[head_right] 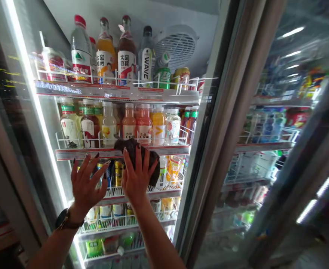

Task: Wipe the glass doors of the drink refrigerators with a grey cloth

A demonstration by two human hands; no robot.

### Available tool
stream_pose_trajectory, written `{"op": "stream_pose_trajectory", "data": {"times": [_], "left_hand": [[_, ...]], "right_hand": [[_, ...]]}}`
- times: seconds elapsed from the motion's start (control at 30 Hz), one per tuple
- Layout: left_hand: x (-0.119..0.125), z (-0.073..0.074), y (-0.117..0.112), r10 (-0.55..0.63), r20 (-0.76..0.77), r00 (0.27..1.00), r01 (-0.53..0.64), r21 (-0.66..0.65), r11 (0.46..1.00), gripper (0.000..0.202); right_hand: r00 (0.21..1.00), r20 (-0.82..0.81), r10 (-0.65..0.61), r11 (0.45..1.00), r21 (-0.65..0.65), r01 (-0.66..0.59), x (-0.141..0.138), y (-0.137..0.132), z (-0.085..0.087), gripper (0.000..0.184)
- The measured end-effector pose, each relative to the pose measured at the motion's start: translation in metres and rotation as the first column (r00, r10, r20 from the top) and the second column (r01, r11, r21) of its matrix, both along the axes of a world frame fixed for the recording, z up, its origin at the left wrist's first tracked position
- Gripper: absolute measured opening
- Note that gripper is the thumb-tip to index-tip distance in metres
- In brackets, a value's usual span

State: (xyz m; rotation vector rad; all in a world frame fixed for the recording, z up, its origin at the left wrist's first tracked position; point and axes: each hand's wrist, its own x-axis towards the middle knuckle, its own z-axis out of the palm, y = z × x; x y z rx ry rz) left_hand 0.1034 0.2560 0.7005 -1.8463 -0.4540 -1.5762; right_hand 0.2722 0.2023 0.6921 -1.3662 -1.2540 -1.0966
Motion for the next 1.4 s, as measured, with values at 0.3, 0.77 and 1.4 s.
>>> {"op": "stream_pose_trajectory", "data": {"times": [0.3, 0.77, 1.4], "left_hand": [[-0.001, -0.004, -0.002, -0.002, -0.009, 1.0, 0.002, -0.034, 0.999, 0.061], [-0.004, -0.025, -0.001, 0.002, -0.043, 0.999, -0.005, -0.054, 0.999, 0.054], [-0.006, -0.027, -0.002, -0.03, -0.042, 0.999, 0.028, -0.054, 0.998, 0.067]], "right_hand": [[1.0, -0.022, 0.003, 1.0, -0.01, -0.003, -0.014, 0.002, 0.003, 0.065], [1.0, -0.009, 0.021, 0.999, -0.045, -0.022, -0.034, 0.003, -0.022, 0.063], [0.998, -0.059, 0.001, 1.0, -0.011, -0.002, -0.021, 0.007, 0.0, 0.064]]}}
